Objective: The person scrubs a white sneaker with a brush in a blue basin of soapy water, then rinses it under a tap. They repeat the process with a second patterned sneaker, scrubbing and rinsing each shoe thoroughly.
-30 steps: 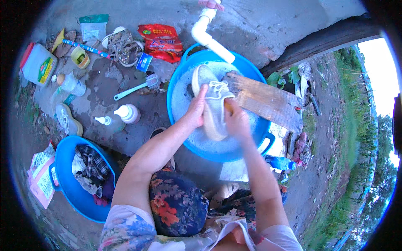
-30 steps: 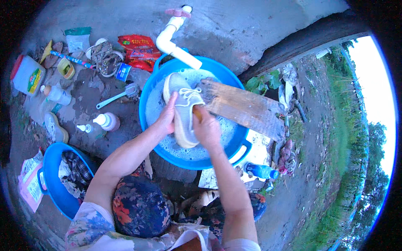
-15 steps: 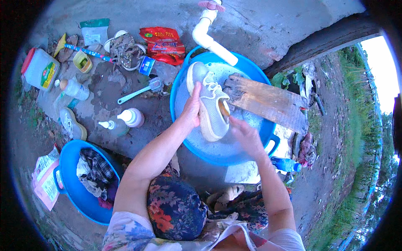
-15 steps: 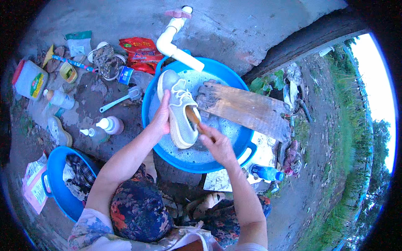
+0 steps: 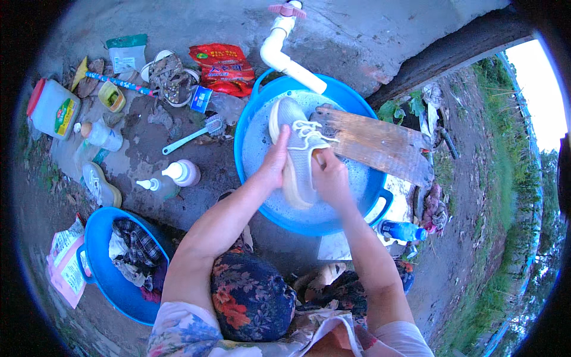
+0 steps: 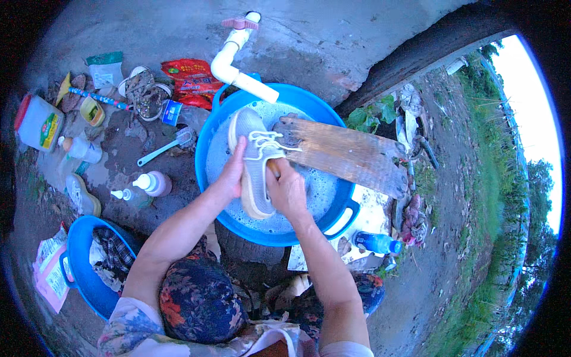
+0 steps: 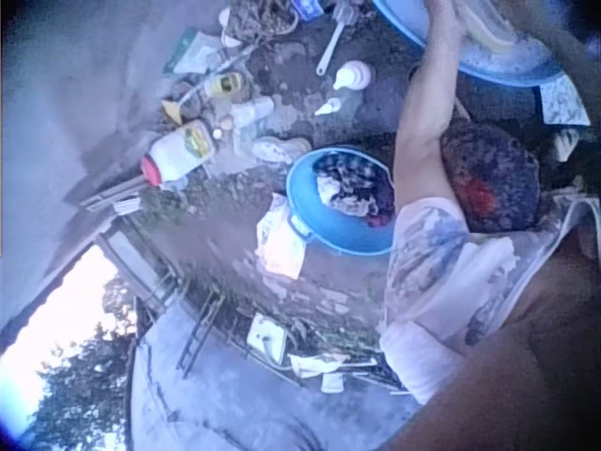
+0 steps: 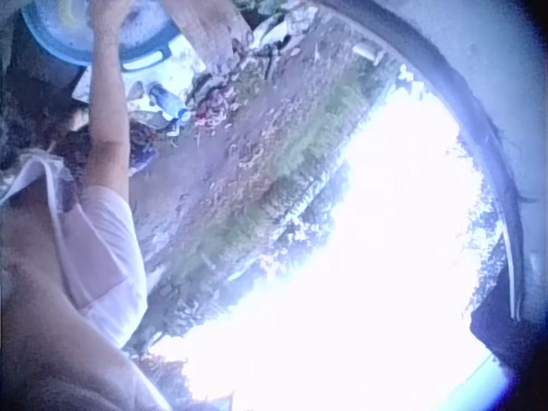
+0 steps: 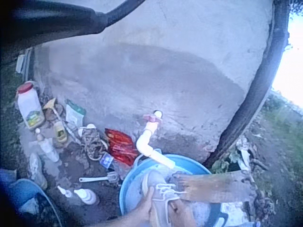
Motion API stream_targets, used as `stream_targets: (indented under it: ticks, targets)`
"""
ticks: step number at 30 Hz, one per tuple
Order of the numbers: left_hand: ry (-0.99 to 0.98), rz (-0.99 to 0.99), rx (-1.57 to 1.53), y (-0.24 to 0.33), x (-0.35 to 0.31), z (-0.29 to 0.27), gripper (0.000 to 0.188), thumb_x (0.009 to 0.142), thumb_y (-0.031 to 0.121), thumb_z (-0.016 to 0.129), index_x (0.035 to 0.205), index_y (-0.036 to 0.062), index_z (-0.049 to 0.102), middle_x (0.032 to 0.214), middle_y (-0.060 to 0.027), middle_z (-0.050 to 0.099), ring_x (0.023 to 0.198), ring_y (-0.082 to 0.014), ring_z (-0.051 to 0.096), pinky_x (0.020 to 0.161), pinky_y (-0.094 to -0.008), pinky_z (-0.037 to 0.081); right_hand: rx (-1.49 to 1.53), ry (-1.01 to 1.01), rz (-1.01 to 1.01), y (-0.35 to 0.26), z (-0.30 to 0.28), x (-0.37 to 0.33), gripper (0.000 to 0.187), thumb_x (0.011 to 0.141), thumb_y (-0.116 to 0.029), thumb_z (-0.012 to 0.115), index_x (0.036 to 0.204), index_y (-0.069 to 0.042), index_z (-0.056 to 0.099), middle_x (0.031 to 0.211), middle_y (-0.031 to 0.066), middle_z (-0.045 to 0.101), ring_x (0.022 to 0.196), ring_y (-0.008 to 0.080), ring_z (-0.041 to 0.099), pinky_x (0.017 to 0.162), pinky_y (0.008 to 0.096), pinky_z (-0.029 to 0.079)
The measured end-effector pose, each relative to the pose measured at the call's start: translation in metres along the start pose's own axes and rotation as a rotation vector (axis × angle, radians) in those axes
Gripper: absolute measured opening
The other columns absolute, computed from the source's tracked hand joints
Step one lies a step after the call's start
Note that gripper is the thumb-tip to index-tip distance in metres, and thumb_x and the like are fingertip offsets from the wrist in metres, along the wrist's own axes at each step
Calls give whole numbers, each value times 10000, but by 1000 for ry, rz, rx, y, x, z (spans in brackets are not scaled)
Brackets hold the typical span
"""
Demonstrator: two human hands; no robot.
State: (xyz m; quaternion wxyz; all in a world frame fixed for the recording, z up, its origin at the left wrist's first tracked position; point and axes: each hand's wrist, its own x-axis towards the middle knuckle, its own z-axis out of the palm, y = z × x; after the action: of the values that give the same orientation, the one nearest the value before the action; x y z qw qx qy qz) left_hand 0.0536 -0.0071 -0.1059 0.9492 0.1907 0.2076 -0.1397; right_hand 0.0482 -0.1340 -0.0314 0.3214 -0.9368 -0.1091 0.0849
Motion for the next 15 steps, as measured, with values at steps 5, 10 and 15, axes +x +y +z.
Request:
stream_targets:
  ticks: [5, 10, 15]
  targets:
    - [2, 30, 3, 16, -1, -7, 658, 832, 617, 502, 1221, 87, 501, 1106, -124, 595, 981, -249, 595, 836, -426, 495, 209, -252, -89, 51, -38, -22, 357, 837, -173, 636, 1173, -71, 569, 999, 155, 655, 924, 249, 646, 805, 357, 497]
    - [-21, 1, -6, -1, 8, -14, 685, 830, 627, 499, 1222, 65, 494, 1118, -103, 592, 989, -239, 585, 845, -409, 481, 58, 44, -119, 2, 2, -3, 301, 846, -175, 612, 1116, -46, 568, 913, 235, 638, 859, 348, 640, 745, 402, 509]
    - [-2, 11, 26, 12, -1, -10, 712, 827, 648, 479, 1234, 63, 485, 1140, -97, 583, 1004, -239, 576, 852, -406, 472, 147, -170, -218, 48, -33, -24, 378, 849, -161, 619, 1207, -69, 544, 950, 164, 661, 884, 266, 655, 785, 359, 508]
